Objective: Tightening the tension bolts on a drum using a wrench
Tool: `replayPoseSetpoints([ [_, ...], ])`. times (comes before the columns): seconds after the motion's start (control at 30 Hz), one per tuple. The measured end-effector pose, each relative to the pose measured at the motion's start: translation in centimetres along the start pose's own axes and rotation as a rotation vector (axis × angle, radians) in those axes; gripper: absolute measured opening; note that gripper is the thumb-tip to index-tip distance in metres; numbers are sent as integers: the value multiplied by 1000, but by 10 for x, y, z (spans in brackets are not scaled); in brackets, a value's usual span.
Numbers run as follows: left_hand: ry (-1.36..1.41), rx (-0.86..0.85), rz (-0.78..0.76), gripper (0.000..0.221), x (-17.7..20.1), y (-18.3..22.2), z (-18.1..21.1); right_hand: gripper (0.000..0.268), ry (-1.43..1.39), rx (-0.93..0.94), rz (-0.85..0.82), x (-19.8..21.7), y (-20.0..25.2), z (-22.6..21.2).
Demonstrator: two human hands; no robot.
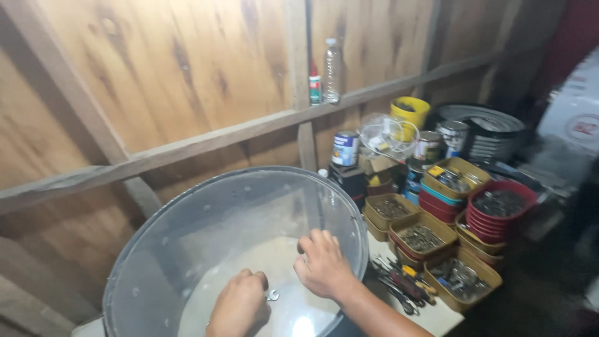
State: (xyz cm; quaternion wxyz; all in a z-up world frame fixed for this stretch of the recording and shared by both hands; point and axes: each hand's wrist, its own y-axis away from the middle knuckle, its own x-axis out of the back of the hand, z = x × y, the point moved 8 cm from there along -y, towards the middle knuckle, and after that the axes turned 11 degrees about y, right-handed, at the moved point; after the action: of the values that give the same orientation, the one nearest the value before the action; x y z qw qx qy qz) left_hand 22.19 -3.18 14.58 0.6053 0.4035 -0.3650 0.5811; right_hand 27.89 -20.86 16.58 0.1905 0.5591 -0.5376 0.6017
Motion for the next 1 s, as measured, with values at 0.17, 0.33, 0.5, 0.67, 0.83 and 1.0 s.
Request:
replayPoseSetpoints([
  [0.17, -216, -88, 174, 8, -18, -9, 5, 34, 10, 60, -44, -15, 2, 0],
  [0.33, -265, -137, 370, 8, -17, -11, 7, 18, -112, 201, 346, 23, 5, -11],
  [0.5, -230, -151, 510, 6, -9, 4, 7, 6, -353, 480, 580, 101, 43, -39],
  [0.67, 162, -57, 590, 21, 30, 65, 27, 18, -509, 539, 623, 121, 143, -34],
  [0.83, 428, 16, 620, 24, 11, 159, 37, 45, -812, 15, -150, -37, 169, 11],
  [1.0, 764, 658, 328, 21, -70, 190, 19, 65, -950, -857, -676, 4, 177, -9],
])
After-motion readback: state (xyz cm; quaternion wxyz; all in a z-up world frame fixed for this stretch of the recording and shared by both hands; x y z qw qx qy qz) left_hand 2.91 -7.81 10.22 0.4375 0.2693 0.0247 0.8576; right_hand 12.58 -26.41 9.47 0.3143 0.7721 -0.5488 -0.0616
